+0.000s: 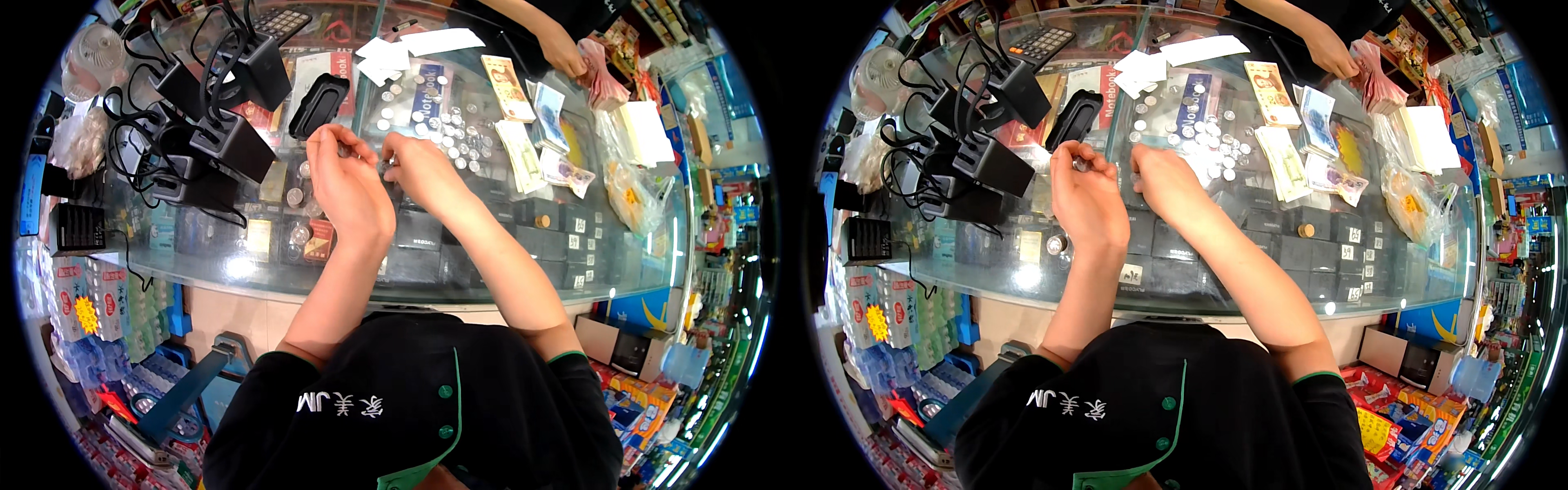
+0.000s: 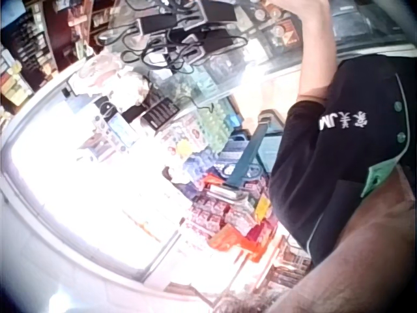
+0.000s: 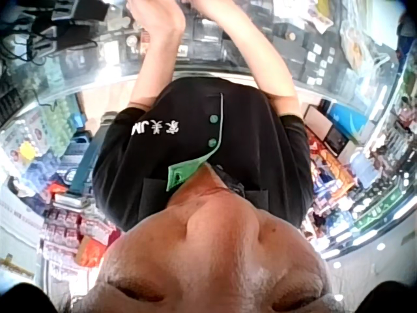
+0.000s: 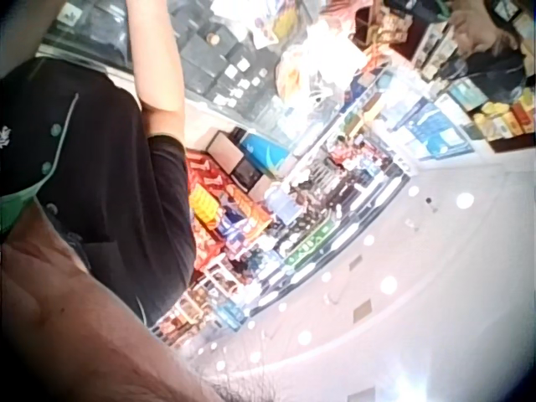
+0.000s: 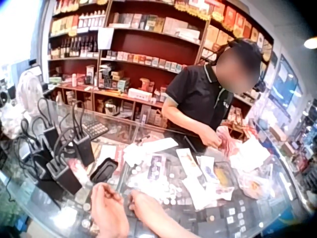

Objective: The person stands behind a glass counter in a store and sorts a large pile of coins by denomination. They pick up coins individually, separate them into small stacks, and occasionally roll them into cylinders. The person also handles a black electronic device and paper receipts on the counter.

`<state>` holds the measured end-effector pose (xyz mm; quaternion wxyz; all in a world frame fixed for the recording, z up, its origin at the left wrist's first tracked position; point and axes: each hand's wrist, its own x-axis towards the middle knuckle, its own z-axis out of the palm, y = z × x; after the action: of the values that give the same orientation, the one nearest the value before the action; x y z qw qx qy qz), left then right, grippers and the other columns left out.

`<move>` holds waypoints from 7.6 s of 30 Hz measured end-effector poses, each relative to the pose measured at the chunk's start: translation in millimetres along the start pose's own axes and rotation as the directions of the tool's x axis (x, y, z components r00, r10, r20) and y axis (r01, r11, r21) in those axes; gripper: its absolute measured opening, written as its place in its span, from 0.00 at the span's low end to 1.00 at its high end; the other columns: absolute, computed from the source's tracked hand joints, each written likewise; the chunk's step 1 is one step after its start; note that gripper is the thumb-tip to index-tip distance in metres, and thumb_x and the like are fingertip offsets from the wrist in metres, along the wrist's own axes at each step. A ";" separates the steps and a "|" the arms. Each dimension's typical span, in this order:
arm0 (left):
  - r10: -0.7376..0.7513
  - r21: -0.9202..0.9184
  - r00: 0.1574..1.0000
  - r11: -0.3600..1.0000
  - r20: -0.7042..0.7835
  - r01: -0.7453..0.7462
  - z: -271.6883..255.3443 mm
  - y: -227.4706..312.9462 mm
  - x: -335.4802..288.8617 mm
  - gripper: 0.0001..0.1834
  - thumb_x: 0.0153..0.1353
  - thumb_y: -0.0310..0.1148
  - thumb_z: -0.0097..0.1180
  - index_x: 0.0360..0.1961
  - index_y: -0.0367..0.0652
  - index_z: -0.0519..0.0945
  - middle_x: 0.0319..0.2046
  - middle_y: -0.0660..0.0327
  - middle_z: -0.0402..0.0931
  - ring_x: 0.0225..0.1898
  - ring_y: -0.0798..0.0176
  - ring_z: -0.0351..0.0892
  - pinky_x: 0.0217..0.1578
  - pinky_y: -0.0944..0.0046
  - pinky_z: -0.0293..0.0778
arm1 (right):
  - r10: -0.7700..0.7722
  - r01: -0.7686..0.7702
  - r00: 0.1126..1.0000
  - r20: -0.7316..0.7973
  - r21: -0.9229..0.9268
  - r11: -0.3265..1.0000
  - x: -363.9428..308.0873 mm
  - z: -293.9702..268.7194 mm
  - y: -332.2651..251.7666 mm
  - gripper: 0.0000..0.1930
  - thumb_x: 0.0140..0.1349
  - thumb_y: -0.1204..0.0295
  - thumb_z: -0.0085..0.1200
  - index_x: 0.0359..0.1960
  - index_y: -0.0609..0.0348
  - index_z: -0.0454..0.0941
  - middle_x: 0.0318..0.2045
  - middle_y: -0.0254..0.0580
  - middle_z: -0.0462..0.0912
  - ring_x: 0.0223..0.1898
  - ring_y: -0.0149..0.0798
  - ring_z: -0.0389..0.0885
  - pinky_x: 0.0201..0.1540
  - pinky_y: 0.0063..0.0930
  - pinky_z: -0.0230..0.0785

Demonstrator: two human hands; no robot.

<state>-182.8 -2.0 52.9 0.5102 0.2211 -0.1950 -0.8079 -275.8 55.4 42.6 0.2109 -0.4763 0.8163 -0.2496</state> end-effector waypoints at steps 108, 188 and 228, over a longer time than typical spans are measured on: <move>-0.681 -0.067 0.681 0.692 0.270 0.719 -4.7 -23.1 -13.9 0.21 0.74 0.46 0.31 0.51 0.39 0.67 0.46 0.61 0.69 0.47 0.65 0.71 0.52 0.57 0.67 | -0.378 0.363 0.924 0.051 -0.421 0.831 -34.6 -67.6 -14.9 0.11 0.48 0.75 0.57 0.36 0.55 0.80 0.30 0.39 0.76 0.39 0.44 0.79 0.37 0.37 0.73; -0.699 0.356 0.710 0.688 0.087 0.633 10.8 -76.9 -13.5 0.18 0.69 0.41 0.44 0.49 0.37 0.71 0.45 0.56 0.73 0.50 0.58 0.72 0.49 0.58 0.67 | 0.222 -0.249 0.912 -0.346 -0.034 0.968 -35.5 -70.2 124.2 0.08 0.49 0.77 0.63 0.29 0.62 0.77 0.24 0.40 0.80 0.27 0.33 0.78 0.33 0.27 0.70; -0.646 0.169 0.758 0.760 0.092 0.627 6.0 -74.4 12.0 0.20 0.67 0.34 0.47 0.54 0.31 0.68 0.49 0.52 0.67 0.57 0.53 0.69 0.57 0.56 0.62 | 0.289 -0.246 0.912 -0.290 0.177 0.953 -37.1 -54.5 93.7 0.09 0.48 0.77 0.63 0.29 0.63 0.75 0.23 0.44 0.80 0.28 0.38 0.80 0.33 0.31 0.71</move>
<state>-245.6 17.6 15.8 0.1740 0.2475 -0.1959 -0.9328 -353.6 138.9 32.4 0.1435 -0.2986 0.8778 -0.3459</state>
